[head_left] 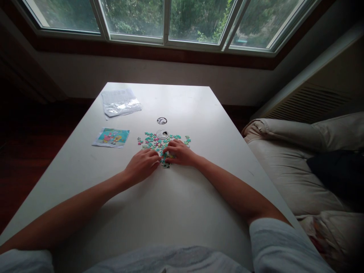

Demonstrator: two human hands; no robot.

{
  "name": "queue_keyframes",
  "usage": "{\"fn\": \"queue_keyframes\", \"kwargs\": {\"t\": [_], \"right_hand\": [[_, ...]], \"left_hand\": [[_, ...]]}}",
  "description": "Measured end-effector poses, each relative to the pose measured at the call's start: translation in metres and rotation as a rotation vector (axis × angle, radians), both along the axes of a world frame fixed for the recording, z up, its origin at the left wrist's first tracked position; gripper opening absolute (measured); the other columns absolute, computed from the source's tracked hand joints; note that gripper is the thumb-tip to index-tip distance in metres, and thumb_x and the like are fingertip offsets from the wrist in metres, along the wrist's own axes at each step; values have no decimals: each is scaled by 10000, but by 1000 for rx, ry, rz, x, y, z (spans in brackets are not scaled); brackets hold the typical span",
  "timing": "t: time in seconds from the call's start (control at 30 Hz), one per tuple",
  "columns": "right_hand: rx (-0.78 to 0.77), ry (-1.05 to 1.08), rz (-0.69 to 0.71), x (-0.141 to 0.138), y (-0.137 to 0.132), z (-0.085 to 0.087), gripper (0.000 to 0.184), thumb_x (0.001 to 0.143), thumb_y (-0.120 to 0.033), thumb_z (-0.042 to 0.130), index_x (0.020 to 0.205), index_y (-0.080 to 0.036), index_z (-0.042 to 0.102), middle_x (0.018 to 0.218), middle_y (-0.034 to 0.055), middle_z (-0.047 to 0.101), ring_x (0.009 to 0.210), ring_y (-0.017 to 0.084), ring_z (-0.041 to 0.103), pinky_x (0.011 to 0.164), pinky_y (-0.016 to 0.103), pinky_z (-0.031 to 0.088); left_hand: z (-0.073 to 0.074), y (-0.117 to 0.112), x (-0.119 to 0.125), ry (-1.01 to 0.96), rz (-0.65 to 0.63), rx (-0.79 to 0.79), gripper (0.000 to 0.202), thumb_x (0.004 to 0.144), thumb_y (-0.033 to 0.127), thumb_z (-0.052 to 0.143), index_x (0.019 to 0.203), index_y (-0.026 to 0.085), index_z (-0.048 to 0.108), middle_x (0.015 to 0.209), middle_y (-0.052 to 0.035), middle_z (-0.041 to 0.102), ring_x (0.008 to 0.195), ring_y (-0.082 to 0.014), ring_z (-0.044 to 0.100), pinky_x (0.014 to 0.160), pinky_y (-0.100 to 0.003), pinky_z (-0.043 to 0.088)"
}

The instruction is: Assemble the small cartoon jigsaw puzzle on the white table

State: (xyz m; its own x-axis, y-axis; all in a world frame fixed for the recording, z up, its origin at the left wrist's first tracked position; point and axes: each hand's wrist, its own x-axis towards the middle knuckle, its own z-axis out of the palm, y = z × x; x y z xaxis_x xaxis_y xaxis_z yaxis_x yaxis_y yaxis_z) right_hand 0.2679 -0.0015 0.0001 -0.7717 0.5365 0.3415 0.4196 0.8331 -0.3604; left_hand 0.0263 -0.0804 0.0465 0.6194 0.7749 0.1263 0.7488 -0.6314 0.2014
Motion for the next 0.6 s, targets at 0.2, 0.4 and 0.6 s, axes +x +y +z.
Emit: {"fn": "queue_keyframes", "kwargs": {"t": [0.2, 0.4, 0.6], "right_hand": [[-10, 1, -3, -2, 0, 0, 333, 865, -486, 728, 1105, -257, 696, 987, 70, 614, 965, 242, 513, 909, 387, 383], [-6, -8, -2, -3, 0, 0, 338, 869, -489, 722, 1119, -263, 693, 985, 67, 609, 961, 242, 511, 908, 389, 381], [-7, 2, -7, -2, 1, -3, 329, 864, -480, 728, 1106, -259, 694, 985, 69, 610, 970, 246, 506, 913, 392, 379]], "left_hand": [[-13, -20, -6, -18, -95, 79, 380, 978, 218, 515, 1352, 216, 583, 1388, -92, 601, 1283, -266, 506, 1080, -444, 419], [-21, -18, -3, -4, -74, 79, 411, 976, 268, 537, 1381, 208, 566, 1382, -103, 603, 1290, -278, 505, 1081, -447, 428], [-22, -17, -1, 70, -83, 112, 408, 988, 286, 523, 1376, 172, 577, 1404, -98, 595, 1315, -290, 477, 1102, -447, 402]]}}
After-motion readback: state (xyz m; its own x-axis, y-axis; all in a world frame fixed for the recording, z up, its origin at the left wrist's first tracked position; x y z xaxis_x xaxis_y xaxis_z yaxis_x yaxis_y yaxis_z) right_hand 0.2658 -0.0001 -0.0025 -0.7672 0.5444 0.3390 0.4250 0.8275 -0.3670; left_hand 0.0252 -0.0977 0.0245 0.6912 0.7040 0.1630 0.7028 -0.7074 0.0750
